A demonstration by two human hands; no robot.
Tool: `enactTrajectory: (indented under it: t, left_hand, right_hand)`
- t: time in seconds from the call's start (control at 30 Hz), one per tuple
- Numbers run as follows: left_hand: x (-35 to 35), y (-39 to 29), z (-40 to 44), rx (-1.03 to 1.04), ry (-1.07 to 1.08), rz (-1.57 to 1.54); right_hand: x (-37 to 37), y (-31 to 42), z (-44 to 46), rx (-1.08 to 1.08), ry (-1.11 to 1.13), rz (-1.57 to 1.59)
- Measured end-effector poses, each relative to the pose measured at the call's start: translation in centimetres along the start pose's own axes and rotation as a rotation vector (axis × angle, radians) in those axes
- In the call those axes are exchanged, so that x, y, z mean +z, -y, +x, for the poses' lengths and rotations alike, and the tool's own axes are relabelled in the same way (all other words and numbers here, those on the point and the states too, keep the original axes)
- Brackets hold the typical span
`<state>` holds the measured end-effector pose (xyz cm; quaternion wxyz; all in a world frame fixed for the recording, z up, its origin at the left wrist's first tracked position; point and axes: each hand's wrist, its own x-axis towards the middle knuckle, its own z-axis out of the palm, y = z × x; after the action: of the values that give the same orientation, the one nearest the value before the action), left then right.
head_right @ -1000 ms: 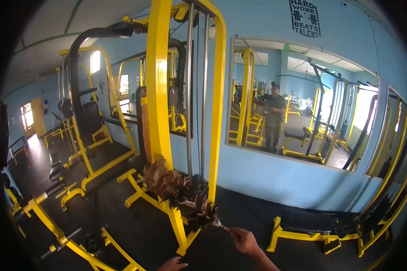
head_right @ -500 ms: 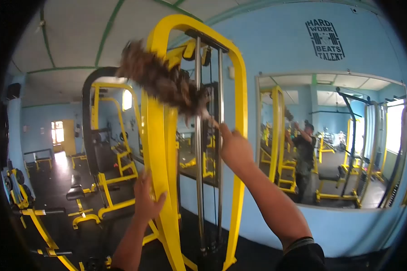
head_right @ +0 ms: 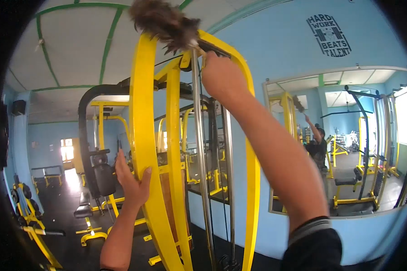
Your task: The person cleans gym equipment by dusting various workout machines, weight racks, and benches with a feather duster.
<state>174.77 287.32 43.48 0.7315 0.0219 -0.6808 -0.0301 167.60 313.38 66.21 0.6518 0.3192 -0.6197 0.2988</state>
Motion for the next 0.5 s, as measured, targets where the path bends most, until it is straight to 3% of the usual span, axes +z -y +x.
enactTrajectory:
  t: [0.1, 0.2, 0.23, 0.3, 0.5]
  left_hand:
    - [-0.1, -0.2, 0.1, -0.02, 0.032, 0.007]
    - [-0.4, -0.1, 0.2, -0.033, 0.047, -0.011]
    - [-0.2, -0.1, 0.3, -0.039, 0.029, -0.022]
    - [0.1, 0.0, 0.3, 0.012, -0.003, -0.001]
    - [-2.7, -2.7, 1.7, 0.307, 0.085, 0.283]
  right_hand:
    - [7.8, -4.3, -0.3, 0.123, 0.0, 0.181]
    - [11.5, 0.4, -7.6, 0.349, -0.06, 0.49]
    - [12.3, 1.7, -10.4, 0.165, -0.079, 0.505]
    - [12.8, 4.3, -14.5, 0.216, -0.014, 0.654]
    - [11.9, 2.4, -7.1, 0.309, -0.108, 0.478]
